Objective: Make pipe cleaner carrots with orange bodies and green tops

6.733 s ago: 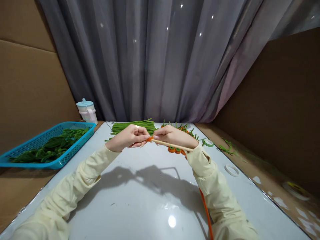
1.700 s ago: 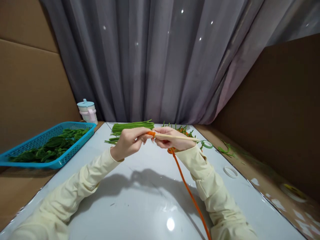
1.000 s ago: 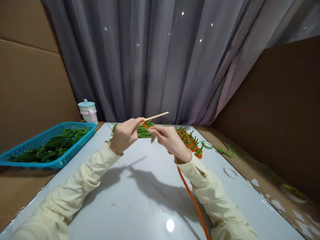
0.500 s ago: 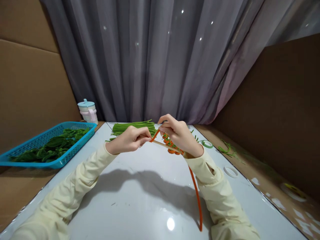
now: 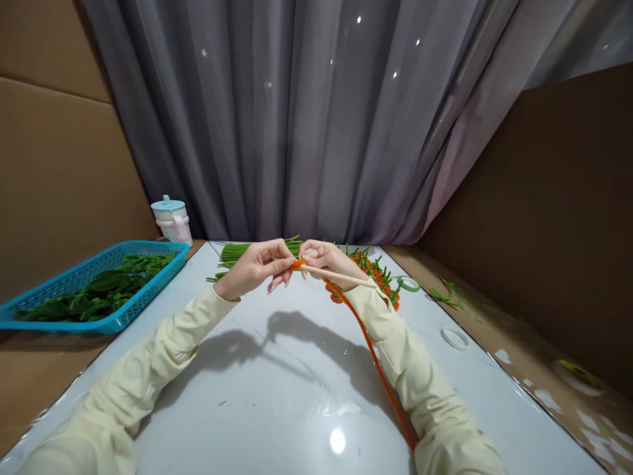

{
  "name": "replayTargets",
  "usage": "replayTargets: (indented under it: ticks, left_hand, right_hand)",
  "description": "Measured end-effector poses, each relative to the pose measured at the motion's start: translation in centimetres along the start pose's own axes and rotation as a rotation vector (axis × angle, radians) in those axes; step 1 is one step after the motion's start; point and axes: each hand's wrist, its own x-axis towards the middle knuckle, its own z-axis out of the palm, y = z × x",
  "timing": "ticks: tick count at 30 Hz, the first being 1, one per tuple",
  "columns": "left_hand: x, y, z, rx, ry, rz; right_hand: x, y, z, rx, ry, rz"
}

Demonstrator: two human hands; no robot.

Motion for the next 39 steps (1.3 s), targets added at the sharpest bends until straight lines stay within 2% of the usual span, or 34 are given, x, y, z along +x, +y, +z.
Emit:
replayTargets:
  ticks: [3, 7, 11, 13, 18, 20, 23, 25, 27, 31, 34, 39]
  left_hand:
    - [0.3, -0.6, 0.4, -0.075, 0.059, 0.043]
    - [0.5, -1.3, 0.3, -0.036, 0.275, 0.142]
    - [0.7, -2.0, -0.3, 0.328, 0.463, 0.260]
    - [0.8, -2.4, -0.5, 0.555, 0.523, 0.316]
    - [0.9, -3.4, -1.0, 0.895, 0.540, 0.457]
    - [1.0, -3.8, -1.1, 0.981, 0.496, 0.493]
    - [1.1, -4.1, -0.9, 1.043, 0.355, 0.470]
    - [1.1, -3.7, -0.7, 1.011, 0.240, 0.402]
    - [0.9, -2.9, -0.4, 0.898, 0.127, 0.274]
    - [0.4, -1.4, -0.3, 0.475, -0.028, -0.048]
    - [0.3, -0.8, -0.4, 0.192, -0.005, -0.107]
    - [0.6, -0.9, -0.2, -0.038, 0.156, -0.045]
  right_hand:
    - [0.6, 0.8, 0.4, 0.101, -0.061, 0.023]
    - [0.7, 0.8, 1.7, 0.149, -0.046, 0.032]
    - [0.3, 0.3, 2.4, 0.069, 0.105, 0.013]
    - [0.1, 0.0, 2.4, -0.037, 0.128, 0.024]
    - [-0.9, -0.9, 2.8, -0.391, 0.145, 0.066]
    - [-1.4, -1.4, 3.3, -0.595, 0.185, -0.022]
    - [-2.1, -2.2, 3.6, -0.852, 0.222, -0.183]
    - [-2.4, -2.6, 3.2, -0.890, 0.200, -0.225]
    - [-2.5, -2.9, 2.3, -0.840, 0.171, -0.230]
    - [-2.5, -3.1, 0.5, -0.667, 0.116, -0.177]
    - [-2.3, -3.0, -0.1, -0.523, 0.051, -0.104]
    - [-1.4, -1.8, -0.3, -0.320, 0.034, -0.042]
